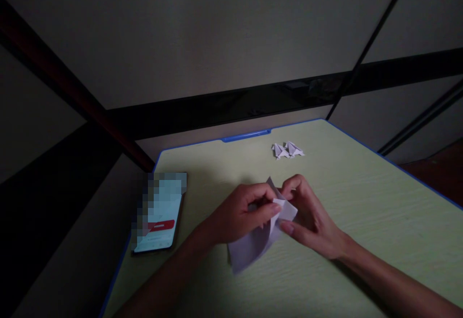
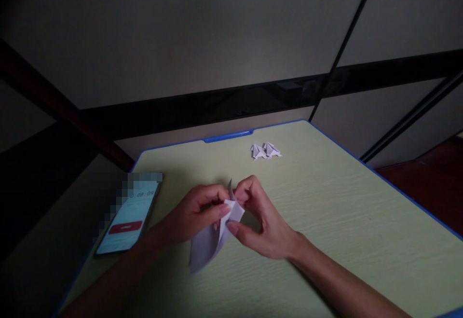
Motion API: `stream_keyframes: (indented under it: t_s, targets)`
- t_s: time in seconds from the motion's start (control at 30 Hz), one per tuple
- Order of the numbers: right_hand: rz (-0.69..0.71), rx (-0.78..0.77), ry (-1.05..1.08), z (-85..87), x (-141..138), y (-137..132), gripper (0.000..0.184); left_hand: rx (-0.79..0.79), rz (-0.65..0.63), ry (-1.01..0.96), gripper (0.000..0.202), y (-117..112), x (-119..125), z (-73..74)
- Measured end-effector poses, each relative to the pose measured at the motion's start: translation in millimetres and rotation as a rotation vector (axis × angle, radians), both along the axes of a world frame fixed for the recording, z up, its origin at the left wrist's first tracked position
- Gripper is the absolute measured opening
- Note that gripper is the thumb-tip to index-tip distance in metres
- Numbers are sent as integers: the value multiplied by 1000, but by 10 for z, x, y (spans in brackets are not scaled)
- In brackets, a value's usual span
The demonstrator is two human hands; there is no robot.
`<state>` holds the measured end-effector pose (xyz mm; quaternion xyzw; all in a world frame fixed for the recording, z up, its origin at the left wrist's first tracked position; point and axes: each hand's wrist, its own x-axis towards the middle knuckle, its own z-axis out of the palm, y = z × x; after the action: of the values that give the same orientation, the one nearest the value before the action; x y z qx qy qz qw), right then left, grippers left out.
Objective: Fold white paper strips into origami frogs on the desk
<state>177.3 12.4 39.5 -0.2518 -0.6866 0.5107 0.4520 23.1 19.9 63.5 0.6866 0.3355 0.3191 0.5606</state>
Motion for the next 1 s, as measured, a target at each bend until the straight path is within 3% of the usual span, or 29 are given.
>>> stream_keyframes:
  t_s: [0.1, 0.17, 0.23, 0.37, 0.4, 0.47, 0.6, 0.67, 0.73, 0.83, 0.9, 1.0]
  targets:
    - [34, -106, 47, -36, -23, 14, 31, 13, 38, 24, 15, 23, -18, -1]
    - [-30, -144, 40, -73, -35, 63, 27, 66, 115, 45, 17, 66, -71, 20]
    - [-159, -153, -40, -109, -37, 143, 10, 114, 266, 11, 18, 131, -176, 71]
    - [-428, -297, -101, -163, -26, 317, 8, 244, 669, -237, 13, 276, -506, 242]
    - [-436, -346, -94, -170, -29, 344, 9, 283, 746, -299, 14, 301, -592, 289]
    - [-292, -438, -105, -178, -49, 359, 21, 322, 838, -427, 18, 328, -736, 375]
    - [227, -499, -135, -173, -131, 278, 62, 354, 866, -472, 21, 312, -860, 474]
    - [355, -483, -132, -173, -166, 240, 64, 348, 861, -468, 19, 298, -851, 484]
    - [322, -454, -133, -181, -186, 235, 47, 358, 838, -472, 18, 288, -819, 479]
    - [106, -426, -90, -202, -181, 282, 19, 291, 772, -457, 14, 267, -745, 462]
    - [0, -464, -20, -209, -163, 321, 18, 199, 678, -454, 14, 248, -676, 439]
    - [7, -536, 112, -194, -134, 350, 31, 15, 567, -470, 15, 231, -530, 342]
